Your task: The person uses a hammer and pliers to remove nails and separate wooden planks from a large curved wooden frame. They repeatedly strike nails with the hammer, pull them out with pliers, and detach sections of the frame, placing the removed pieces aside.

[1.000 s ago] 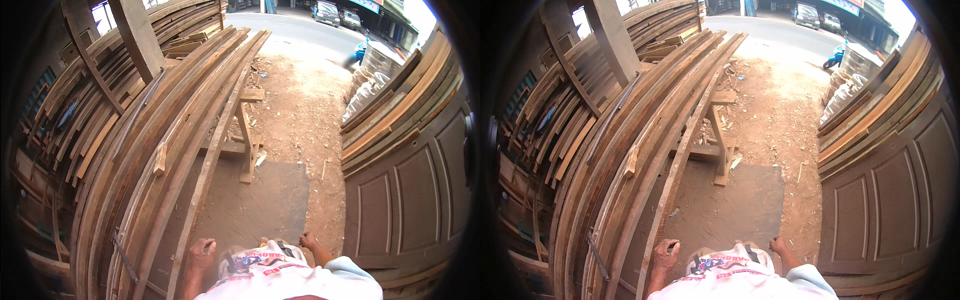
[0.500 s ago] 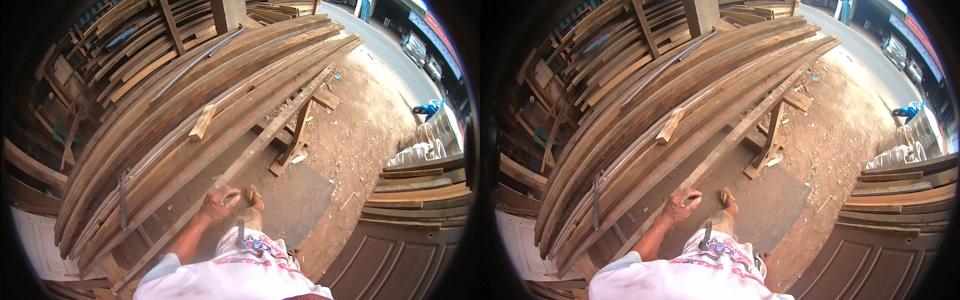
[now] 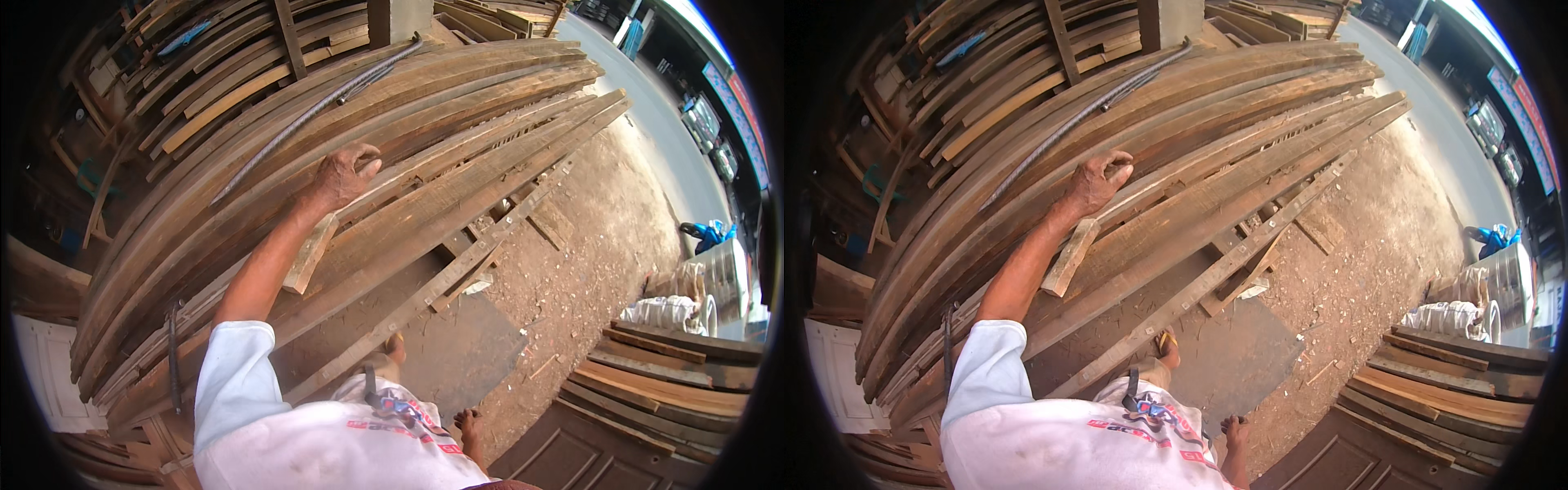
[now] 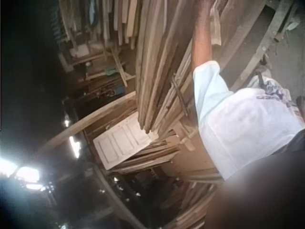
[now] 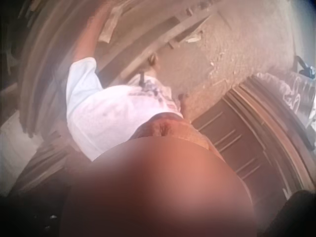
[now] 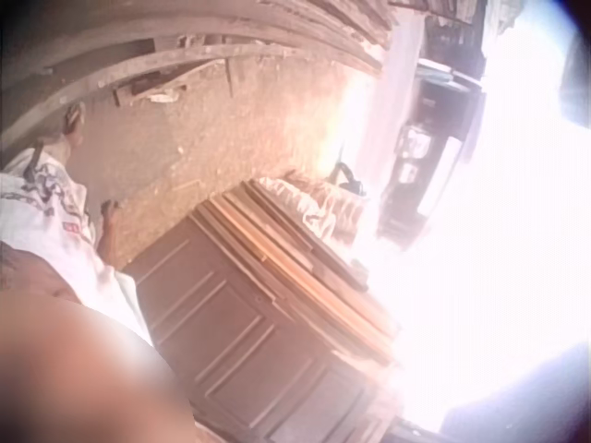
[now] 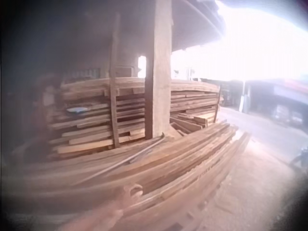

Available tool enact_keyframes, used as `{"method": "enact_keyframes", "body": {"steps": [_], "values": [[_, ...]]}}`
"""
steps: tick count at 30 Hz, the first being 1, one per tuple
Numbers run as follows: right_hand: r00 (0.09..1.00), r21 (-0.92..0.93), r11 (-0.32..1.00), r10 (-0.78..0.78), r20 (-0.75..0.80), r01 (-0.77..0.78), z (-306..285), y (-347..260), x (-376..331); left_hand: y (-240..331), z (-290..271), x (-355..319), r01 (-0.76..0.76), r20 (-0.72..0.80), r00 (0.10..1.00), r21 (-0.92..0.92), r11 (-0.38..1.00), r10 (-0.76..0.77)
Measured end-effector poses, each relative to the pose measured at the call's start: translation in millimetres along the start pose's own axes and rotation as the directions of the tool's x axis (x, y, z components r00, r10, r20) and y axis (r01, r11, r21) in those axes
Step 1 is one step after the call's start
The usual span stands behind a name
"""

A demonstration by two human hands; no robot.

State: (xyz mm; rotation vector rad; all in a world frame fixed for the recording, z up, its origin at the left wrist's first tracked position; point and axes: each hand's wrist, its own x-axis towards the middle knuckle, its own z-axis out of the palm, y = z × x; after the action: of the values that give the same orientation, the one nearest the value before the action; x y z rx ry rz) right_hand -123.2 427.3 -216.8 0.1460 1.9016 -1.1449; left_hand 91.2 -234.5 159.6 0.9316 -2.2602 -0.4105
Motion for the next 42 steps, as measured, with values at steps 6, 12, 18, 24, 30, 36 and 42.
{"method": "enact_keyframes", "body": {"steps": [6,12,18,24,30,36,42], "values": [[0.996,-0.033,0.999,-0.018,0.082,0.021,46,-68,16,-110,22,131,0.098,-0.022,0.995,0.284,0.954,-0.095],[0.998,-0.093,0.995,0.040,0.053,-0.035,66,-113,16,-179,42,190,0.125,0.009,0.988,0.519,0.846,-0.152],[0.999,-0.042,0.998,0.036,0.011,-0.035,42,-115,6,-182,59,212,0.080,0.058,0.983,0.711,0.698,-0.172],[1.000,0.012,1.000,0.022,-0.016,-0.022,27,-106,9,-186,55,219,0.064,0.078,0.981,0.739,0.670,-0.180],[0.992,-0.237,0.963,-0.122,0.030,0.126,-4,-105,48,-96,19,214,0.484,0.158,0.839,0.221,0.847,-0.521],[0.909,-0.355,0.851,-0.291,0.297,0.388,29,-236,84,21,-50,83,0.535,0.331,0.816,-0.123,0.836,-0.474],[0.379,-0.094,0.401,-0.726,0.574,0.911,107,-419,1,168,-81,-45,0.285,0.589,0.763,0.061,0.957,-0.265]]}}
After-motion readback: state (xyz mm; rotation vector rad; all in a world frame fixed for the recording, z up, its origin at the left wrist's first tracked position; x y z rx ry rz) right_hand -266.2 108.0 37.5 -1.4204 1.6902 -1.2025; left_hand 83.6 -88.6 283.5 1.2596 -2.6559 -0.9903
